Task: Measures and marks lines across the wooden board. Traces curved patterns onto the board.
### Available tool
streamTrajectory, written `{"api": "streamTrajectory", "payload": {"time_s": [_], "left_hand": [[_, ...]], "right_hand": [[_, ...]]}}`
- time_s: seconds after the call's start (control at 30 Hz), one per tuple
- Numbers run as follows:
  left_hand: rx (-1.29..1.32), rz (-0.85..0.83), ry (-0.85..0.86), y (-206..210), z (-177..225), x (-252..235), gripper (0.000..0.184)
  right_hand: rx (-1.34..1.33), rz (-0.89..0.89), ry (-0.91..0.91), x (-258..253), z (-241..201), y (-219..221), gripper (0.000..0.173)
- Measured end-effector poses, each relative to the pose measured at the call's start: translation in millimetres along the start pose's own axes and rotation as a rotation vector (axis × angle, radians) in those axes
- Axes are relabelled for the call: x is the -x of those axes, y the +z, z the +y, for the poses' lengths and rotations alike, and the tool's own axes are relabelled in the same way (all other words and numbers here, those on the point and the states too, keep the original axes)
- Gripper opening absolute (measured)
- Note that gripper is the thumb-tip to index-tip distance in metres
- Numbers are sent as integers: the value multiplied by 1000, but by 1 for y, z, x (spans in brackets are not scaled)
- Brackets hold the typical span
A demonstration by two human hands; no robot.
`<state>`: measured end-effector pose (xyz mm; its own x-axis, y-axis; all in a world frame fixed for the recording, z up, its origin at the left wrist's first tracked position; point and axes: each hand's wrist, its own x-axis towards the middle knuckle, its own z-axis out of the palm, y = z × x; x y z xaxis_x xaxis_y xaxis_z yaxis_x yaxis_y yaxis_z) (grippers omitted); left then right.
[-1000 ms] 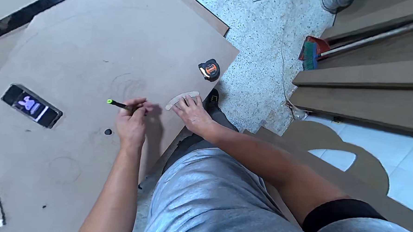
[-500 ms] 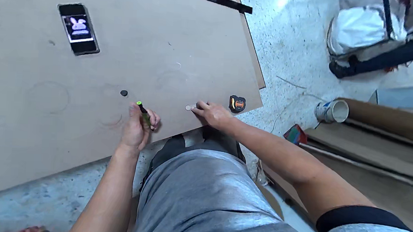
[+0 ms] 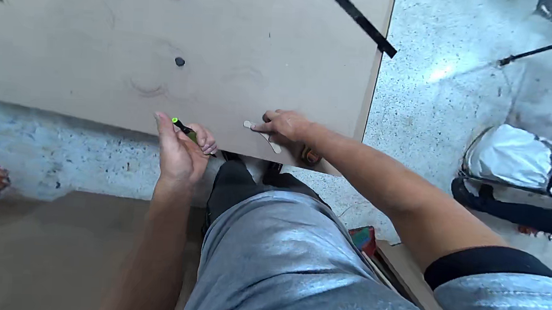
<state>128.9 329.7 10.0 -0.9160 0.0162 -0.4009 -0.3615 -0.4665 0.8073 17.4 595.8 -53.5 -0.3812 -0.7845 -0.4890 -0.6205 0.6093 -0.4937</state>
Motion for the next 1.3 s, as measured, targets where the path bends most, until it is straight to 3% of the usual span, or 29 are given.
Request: {"api": "streamTrajectory", "payload": {"time_s": [0.1, 0.2, 0.27, 0.33, 0.4, 0.43, 0.53, 0.6, 0.73, 0.83, 1.3], "left_hand": [[59, 48, 5, 12, -16, 20, 67], [158, 207, 13, 22, -29, 37, 65], [171, 173, 33, 23, -39, 43, 71], [146, 90, 105, 22, -53, 43, 65], [36, 109, 182, 24, -69, 47, 46], [-64, 165, 190, 29, -75, 52, 45], [-357, 299, 142, 50, -92, 68, 62], [-366, 379, 74, 71, -105, 80, 65], [-377, 430, 172, 98, -142, 83, 24], [-431, 532, 191, 110, -160, 75, 19], [-564, 654, 66, 116, -171, 65, 14]], "right_hand": [[68, -48, -45, -3, 3, -7, 66], [92, -82, -54, -2, 2, -11, 68], [92, -68, -59, -2, 2, -9, 67], [105, -67, -61, -3, 4, -12, 68], [123, -89, -59, -5, 4, -13, 70], [125, -99, -59, -4, 2, -11, 70], [138, -110, -64, -4, 0, -16, 70], [146, -106, -79, -5, 2, -17, 70], [157, -114, -96, -6, 4, -16, 71], [181, -124, -95, -6, 3, -15, 72], [208, -131, -108, -9, 3, -13, 75]]}}
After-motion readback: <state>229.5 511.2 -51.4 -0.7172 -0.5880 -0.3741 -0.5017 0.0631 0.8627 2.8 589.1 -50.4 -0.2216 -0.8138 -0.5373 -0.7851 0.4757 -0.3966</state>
